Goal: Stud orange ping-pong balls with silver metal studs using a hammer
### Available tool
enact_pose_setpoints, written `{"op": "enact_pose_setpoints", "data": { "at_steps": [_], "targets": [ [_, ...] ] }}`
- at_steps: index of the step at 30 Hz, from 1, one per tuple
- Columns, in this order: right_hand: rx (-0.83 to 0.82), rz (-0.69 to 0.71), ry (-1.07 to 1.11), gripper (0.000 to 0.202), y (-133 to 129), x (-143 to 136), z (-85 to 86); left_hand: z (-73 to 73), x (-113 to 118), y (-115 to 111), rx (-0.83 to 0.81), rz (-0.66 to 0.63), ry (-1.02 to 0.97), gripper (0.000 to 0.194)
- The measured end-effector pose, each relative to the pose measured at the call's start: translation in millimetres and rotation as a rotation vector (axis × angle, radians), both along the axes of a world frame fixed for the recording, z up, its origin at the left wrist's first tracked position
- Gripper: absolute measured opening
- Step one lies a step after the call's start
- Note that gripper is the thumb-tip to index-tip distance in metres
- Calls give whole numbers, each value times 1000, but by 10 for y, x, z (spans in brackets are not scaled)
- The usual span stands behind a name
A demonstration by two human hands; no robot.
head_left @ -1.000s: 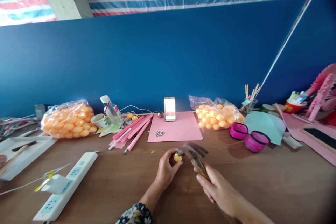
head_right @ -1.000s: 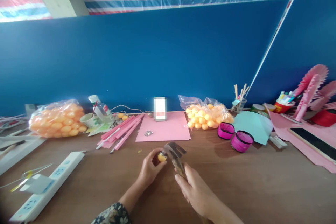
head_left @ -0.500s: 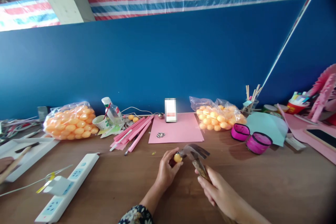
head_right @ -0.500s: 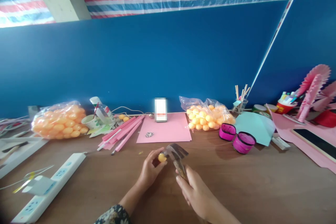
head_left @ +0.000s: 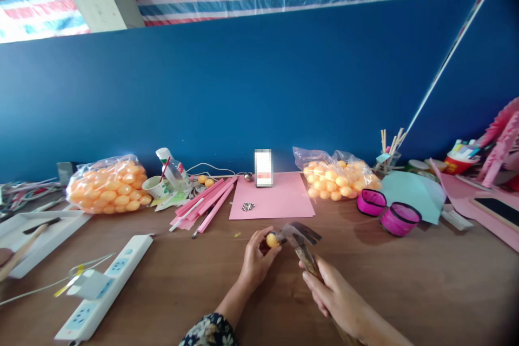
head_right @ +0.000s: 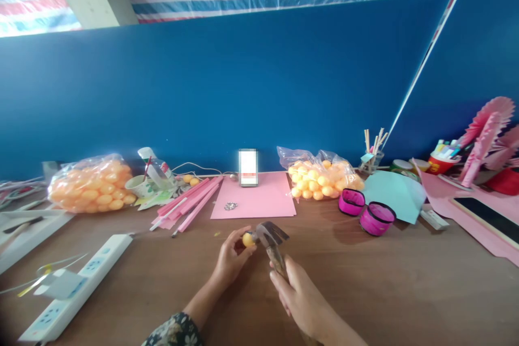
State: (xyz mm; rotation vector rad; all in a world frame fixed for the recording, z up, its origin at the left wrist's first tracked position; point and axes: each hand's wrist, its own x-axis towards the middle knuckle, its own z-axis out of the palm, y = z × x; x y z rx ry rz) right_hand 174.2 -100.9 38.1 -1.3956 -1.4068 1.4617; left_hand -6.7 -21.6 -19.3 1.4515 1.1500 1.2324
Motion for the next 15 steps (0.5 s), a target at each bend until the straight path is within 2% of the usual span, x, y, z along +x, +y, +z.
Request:
{"op": "enact_pose_setpoints", "data": {
  "at_steps": [5, 9, 15],
  "targets": [
    [15, 22, 36, 37, 22, 12, 43, -9, 19, -4, -83, -23, -104, 48],
    [-10, 6, 57, 36, 24, -16, 20, -17, 27, 11, -84, -54, -199, 44],
    [-13, 7, 82, 38, 26, -37, 40, -7, 30, 29, -82, -44, -230, 45]
  ]
}}
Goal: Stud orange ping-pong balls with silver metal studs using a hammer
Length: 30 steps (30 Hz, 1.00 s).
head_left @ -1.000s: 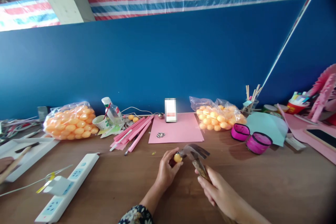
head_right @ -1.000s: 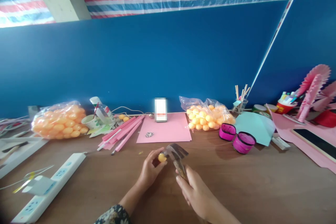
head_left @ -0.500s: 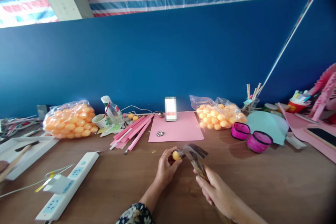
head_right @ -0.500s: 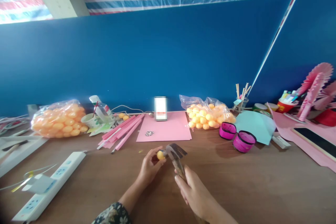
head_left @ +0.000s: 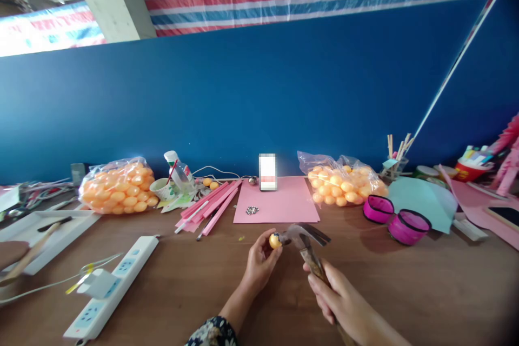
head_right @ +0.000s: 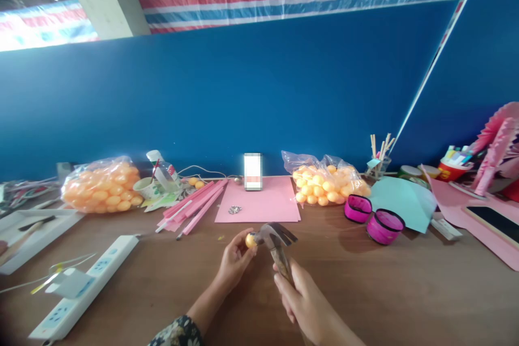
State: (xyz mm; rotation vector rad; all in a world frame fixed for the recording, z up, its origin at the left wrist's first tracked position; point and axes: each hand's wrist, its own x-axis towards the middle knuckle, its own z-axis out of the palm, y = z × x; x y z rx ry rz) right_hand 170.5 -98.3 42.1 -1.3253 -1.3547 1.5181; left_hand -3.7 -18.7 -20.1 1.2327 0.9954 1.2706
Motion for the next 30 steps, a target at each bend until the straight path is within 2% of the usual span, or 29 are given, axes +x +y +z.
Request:
{"op": "enact_pose_setpoints", "data": {
  "at_steps": [8, 15, 22, 26, 30],
  "targets": [
    [-2, 16, -12, 44, -29, -21, -26, 3, -17, 7, 34, 21, -9, 46],
    [48, -16, -46, 40, -23, 27, 76, -37, -14, 9, 32, 29, 15, 51],
    [29, -5, -60, 39, -7, -19, -30, -52, -18, 20, 28, 15, 6, 48],
    [34, -8, -50, 41, -6, -25, -34, -38, -8, 14, 25, 60, 7, 53],
    [38, -13, -61, 41, -14, -26, -33, -14, -6, 2, 31, 41, 21, 42]
  ]
}}
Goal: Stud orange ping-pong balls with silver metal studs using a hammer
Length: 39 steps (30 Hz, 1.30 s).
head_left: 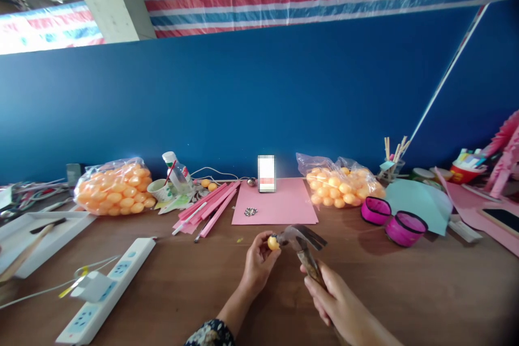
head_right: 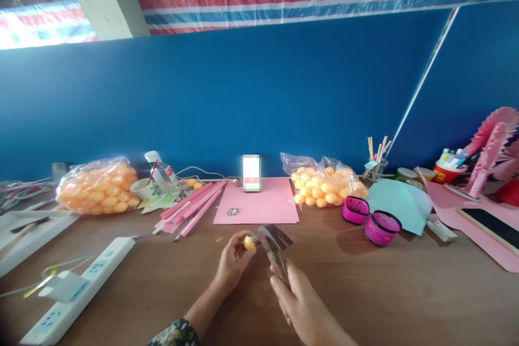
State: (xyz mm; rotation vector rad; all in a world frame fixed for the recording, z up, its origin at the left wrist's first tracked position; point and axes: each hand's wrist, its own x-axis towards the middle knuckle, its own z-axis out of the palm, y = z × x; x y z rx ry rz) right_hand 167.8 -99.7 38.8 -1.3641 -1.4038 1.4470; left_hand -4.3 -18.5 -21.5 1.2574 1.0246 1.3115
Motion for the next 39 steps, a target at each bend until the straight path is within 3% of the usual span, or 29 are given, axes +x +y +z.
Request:
{"op": "enact_pose_setpoints", "data": {
  "at_steps": [22, 28, 39],
  "targets": [
    [-18, 3, -7, 39, 25, 17, 31, 6, -2, -21, 20, -37, 83, 36],
    [-4, -13, 47, 38, 15, 42, 52, 22, -7, -19, 5, -6, -19, 47],
    [-34, 5, 22, 38, 11, -22, 24, 95, -14, -12, -44, -34, -116, 39]
  ]
}}
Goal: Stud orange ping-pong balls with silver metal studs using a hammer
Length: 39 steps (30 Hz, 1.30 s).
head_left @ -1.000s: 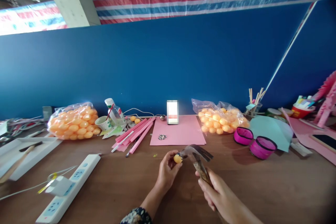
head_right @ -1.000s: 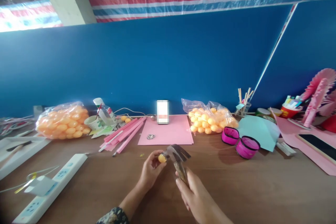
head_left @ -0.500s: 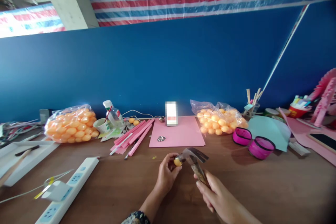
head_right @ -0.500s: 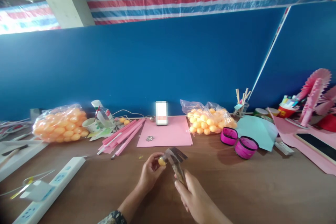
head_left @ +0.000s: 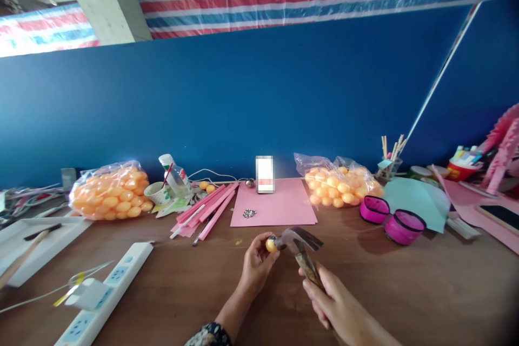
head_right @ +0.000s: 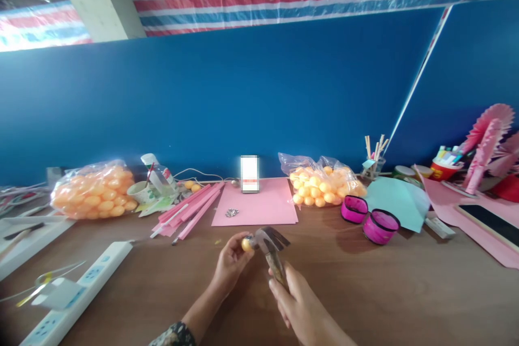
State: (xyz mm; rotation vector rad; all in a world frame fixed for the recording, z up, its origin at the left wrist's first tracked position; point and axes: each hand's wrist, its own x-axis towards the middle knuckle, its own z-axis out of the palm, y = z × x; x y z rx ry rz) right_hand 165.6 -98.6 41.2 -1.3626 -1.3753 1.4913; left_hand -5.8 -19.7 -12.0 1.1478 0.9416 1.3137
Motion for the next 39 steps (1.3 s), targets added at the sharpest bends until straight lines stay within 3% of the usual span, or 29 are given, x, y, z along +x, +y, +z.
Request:
{"op": "enact_pose_setpoints", "data": {
  "at_steps": [7, 12, 30, 39],
  "targets": [
    [50, -36, 0, 36, -10, 41, 59, 76, -62, 19, -72, -14, -182, 38],
    [16, -47, 13, 42, -21, 12, 60, 112, -47, -1, -85, -2, -189, 34],
    [3, -12, 1, 42, -11, 20, 19, 82, -24, -2, -21, -28, -28, 39],
    [-3, -29, -46, 45, -34, -4, 88, -6, 16, -13, 10, -29, 71, 40]
  ]
}}
